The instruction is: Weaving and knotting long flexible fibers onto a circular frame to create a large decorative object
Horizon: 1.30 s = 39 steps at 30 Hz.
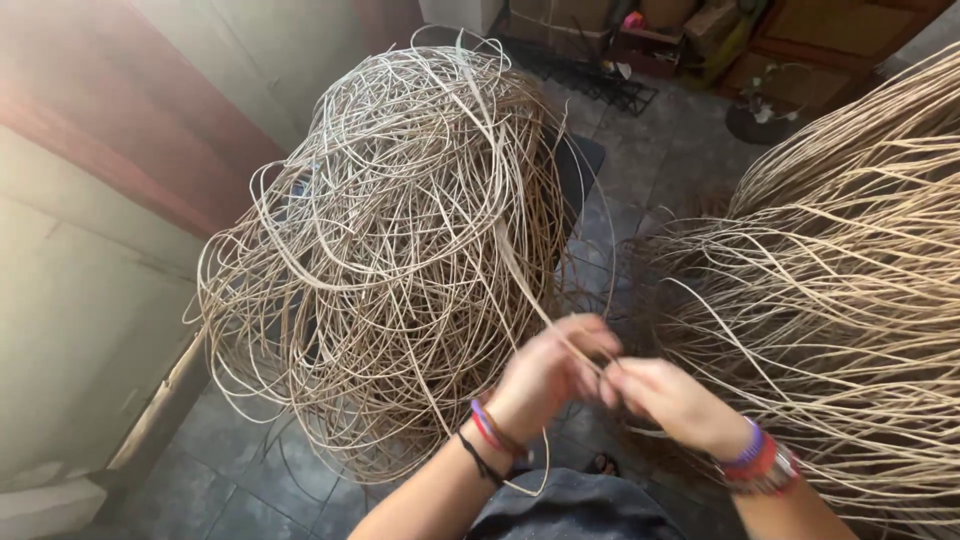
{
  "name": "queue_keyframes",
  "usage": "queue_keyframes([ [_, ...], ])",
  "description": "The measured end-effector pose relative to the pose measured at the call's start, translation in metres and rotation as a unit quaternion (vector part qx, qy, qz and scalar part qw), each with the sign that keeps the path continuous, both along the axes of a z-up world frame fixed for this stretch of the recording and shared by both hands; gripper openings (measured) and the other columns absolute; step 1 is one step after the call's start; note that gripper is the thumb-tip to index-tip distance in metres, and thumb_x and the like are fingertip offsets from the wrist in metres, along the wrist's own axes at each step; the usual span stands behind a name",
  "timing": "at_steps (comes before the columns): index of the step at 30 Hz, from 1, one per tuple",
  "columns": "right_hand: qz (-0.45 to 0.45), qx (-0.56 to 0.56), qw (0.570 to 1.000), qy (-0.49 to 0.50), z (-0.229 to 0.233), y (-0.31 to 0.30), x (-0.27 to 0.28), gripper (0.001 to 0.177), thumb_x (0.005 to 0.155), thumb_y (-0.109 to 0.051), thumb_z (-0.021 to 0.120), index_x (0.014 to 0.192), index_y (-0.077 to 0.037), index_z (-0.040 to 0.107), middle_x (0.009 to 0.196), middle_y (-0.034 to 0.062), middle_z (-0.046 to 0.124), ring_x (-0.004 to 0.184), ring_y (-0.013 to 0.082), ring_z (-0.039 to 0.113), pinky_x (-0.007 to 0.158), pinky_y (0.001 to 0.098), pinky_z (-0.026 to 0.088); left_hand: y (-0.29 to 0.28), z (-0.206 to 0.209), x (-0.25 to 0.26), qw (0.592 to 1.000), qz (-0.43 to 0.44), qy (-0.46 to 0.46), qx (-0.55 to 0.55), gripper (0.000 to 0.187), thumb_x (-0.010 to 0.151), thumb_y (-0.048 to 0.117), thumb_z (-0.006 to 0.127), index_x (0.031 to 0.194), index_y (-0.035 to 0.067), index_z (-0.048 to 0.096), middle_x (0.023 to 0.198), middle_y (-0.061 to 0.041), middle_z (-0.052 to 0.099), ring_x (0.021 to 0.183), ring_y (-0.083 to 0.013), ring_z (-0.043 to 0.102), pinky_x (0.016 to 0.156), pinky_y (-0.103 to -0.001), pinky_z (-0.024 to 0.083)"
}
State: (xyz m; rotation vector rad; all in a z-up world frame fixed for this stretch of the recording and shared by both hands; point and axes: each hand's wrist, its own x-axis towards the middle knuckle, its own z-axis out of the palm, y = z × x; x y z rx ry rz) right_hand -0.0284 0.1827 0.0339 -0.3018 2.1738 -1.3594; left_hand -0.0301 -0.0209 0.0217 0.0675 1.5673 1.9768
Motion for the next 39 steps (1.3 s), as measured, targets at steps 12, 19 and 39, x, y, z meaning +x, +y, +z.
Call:
queue_keyframes([
  [12,-0.152,-0.268,0.943,-0.127,-0.005,-0.012,-0.009,0.042,0.106,-0.022,0.044,0.129,0.005,0.067,0.070,0.0049,0.056,0.059,0.0158,0.049,0.051,0.0270,0.038,0.033,-0.032,0.044,0.990,-0.130,0.012,0.046,0.029,0.106,0.014,0.042,0.090,0.003,0.064,0.078,-0.010,0.068,0.058,-0.0157,0.064,0.052,-0.024,0.053],
  [19,-0.115,-0.043,0.981,-0.149,-0.018,0.037,0.038,0.041,0.105,-0.031,0.051,0.091,-0.003,0.077,0.063,-0.0009,0.040,0.051,0.0102,0.037,0.044,0.0239,0.027,0.005,0.020,-0.008,0.977,0.164,-0.007,0.136,0.032,0.088,0.022,0.049,0.109,0.007,0.067,0.106,-0.005,0.073,0.063,-0.0056,0.051,0.054,-0.020,0.037],
  [39,-0.042,-0.056,0.998,-0.012,0.039,0.004,0.075,0.042,0.103,-0.032,0.045,0.103,-0.007,0.079,0.062,0.0015,0.056,0.054,0.0115,0.049,0.052,0.0273,0.043,0.014,0.051,0.015,0.957,-0.190,0.164,0.143,0.062,0.111,0.049,0.035,0.147,0.002,0.054,0.119,-0.006,0.064,0.061,-0.0067,0.047,0.055,-0.020,0.040],
])
